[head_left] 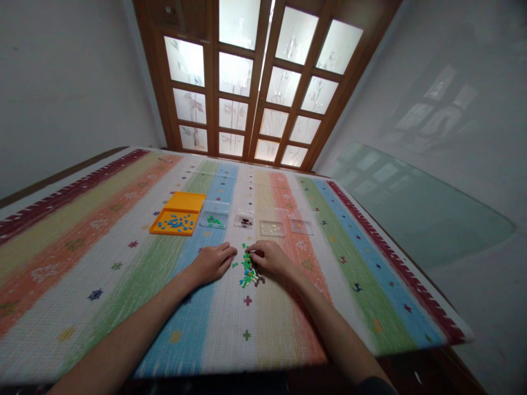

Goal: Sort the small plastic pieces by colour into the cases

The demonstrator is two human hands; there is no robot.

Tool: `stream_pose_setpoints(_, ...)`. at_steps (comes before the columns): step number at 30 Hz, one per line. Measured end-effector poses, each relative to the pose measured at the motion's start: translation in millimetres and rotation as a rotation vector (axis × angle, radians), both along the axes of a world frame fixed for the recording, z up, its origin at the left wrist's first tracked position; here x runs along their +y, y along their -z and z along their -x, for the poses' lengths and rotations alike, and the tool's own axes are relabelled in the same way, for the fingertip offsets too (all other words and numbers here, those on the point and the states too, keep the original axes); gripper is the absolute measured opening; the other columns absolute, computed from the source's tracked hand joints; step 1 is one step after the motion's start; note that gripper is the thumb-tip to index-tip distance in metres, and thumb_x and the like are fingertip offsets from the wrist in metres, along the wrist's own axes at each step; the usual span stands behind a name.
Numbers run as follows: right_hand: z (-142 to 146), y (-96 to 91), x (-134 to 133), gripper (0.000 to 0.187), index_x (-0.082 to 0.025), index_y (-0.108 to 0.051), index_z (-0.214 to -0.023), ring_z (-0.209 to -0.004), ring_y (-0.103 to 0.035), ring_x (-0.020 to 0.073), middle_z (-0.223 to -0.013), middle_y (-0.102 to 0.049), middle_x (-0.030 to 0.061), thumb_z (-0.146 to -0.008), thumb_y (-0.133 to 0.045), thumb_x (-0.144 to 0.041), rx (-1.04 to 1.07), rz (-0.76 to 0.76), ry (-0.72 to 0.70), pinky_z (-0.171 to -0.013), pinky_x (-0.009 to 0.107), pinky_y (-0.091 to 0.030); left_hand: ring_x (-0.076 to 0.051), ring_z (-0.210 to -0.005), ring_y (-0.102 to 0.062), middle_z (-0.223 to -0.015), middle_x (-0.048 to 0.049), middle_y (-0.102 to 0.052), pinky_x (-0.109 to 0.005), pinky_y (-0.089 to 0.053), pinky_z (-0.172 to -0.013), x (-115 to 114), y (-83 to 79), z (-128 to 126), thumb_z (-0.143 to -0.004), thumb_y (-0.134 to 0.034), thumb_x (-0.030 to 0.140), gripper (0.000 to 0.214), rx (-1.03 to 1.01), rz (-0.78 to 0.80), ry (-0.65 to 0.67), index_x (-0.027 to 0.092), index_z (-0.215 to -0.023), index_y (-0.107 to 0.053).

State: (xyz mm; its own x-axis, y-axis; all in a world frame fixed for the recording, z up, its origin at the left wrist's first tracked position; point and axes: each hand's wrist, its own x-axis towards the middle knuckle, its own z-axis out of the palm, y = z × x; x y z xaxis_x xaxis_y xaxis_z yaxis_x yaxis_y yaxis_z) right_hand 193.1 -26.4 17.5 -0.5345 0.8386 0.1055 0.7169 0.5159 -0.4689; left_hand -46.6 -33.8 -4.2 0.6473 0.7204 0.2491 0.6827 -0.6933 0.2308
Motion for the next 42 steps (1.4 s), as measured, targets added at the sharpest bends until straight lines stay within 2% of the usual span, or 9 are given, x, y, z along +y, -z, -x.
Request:
stream_pose_setpoints(7, -2, -1.9, 0, 0.028, -0.020, -0.080, -0.109, -0.088, -0.070, 0.0197, -0.100, -0.079, 0.0081, -0.090, -0.060, -0.016, 0.004, 0.019, -0.027, -0.079, 0.027, -0.048, -0.018, -0.081, -0.067, -0.096, -0.0038, -0.067, -0.027, -0.047, -0.067, 2, 3.0, 0, -0.103, -0.041, 0.026, 0.022, 0.012, 0.011, -0.005, 0.021, -0.106, -0.063)
stream_pose_setpoints(15, -1, -3.2, 0, 0.022, -0.016, -0.080, -0.101, -0.071, -0.064, 0.0159, -0.084, -0.076, 0.0059, -0.087, -0.064, -0.017, 0.049, 0.066, 0.012, -0.067, 0.024, -0.042, -0.018, -0.081, -0.066, -0.095, -0.0038, -0.066, -0.027, -0.046, -0.068, 2, 2.8, 1, -0.103, -0.042, 0.025, 0.021, -0.004, 0.010, 0.000, 0.021, -0.105, -0.063)
stream_pose_setpoints(19, -1, -1.7, 1, 0.019, -0.016, -0.079, -0.097, -0.064, -0.058, 0.0134, -0.073, -0.071, 0.0018, -0.084, -0.065, -0.015, 0.125, 0.122, 0.046, -0.063, 0.023, -0.039, -0.018, -0.080, -0.066, -0.096, -0.0042, -0.066, -0.027, -0.046, -0.067, 2, 2.2, 1, -0.103, -0.042, 0.026, 0.022, 0.011, 0.012, -0.001, 0.021, -0.106, -0.063)
stream_pose_setpoints(26, -5, -2.4, 0, 0.011, -0.016, -0.075, -0.087, -0.063, -0.055, 0.0119, -0.070, -0.067, -0.0007, -0.082, -0.066, -0.013, 0.300, 0.244, 0.059, -0.062, 0.022, -0.040, -0.018, -0.080, -0.066, -0.096, -0.0042, -0.066, -0.027, -0.046, -0.067, 0, 1.2, 0, -0.103, -0.041, 0.027, 0.023, 0.003, 0.011, -0.010, 0.021, -0.105, -0.063)
stream_pose_setpoints(32, -12, -2.7, 3, 0.004, -0.017, -0.070, -0.083, -0.068, -0.062, 0.0136, -0.077, -0.070, 0.0014, -0.079, -0.068, -0.018, 0.477, 0.331, 0.108, -0.064, 0.024, -0.047, -0.017, -0.079, -0.065, -0.096, -0.0042, -0.066, -0.026, -0.047, -0.066, 0, 0.0, 0, -0.103, -0.038, 0.027, 0.026, 0.008, 0.012, -0.008, 0.021, -0.105, -0.063)
stream_pose_setpoints(35, -15, -2.8, 4, 0.006, -0.017, -0.069, -0.080, -0.069, -0.065, 0.0150, -0.077, -0.072, 0.0018, -0.076, -0.070, -0.022, 0.554, 0.380, 0.126, -0.066, 0.026, -0.050, -0.017, -0.079, -0.065, -0.095, -0.0045, -0.066, -0.026, -0.047, -0.066, 0, -0.7, 0, -0.103, -0.038, 0.027, 0.026, 0.001, 0.007, -0.002, 0.021, -0.105, -0.063)
stream_pose_setpoints(39, -17, -3.6, 3, 0.016, -0.017, -0.069, -0.080, -0.062, -0.064, 0.0151, -0.072, -0.071, 0.0020, -0.075, -0.071, -0.032, 0.584, 0.466, 0.181, -0.055, 0.024, -0.048, -0.017, -0.079, -0.065, -0.095, -0.0042, -0.066, -0.026, -0.047, -0.068, 0, -1.4, 0, -0.103, -0.038, 0.028, 0.026, -0.005, 0.004, 0.001, 0.021, -0.105, -0.063)
stream_pose_setpoints(42, -20, -3.9, 6, 0.021, -0.017, -0.069, -0.080, -0.061, -0.064, 0.0145, -0.078, -0.073, 0.0040, -0.073, -0.072, -0.036, 0.602, 0.461, 0.198, -0.050, 0.022, -0.045, -0.017, -0.079, -0.065, -0.094, -0.0044, -0.066, -0.026, -0.047, -0.068, 0, -1.9, 0, -0.103, -0.039, 0.027, 0.025, -0.002, 0.011, 0.000, 0.021, -0.104, -0.063)
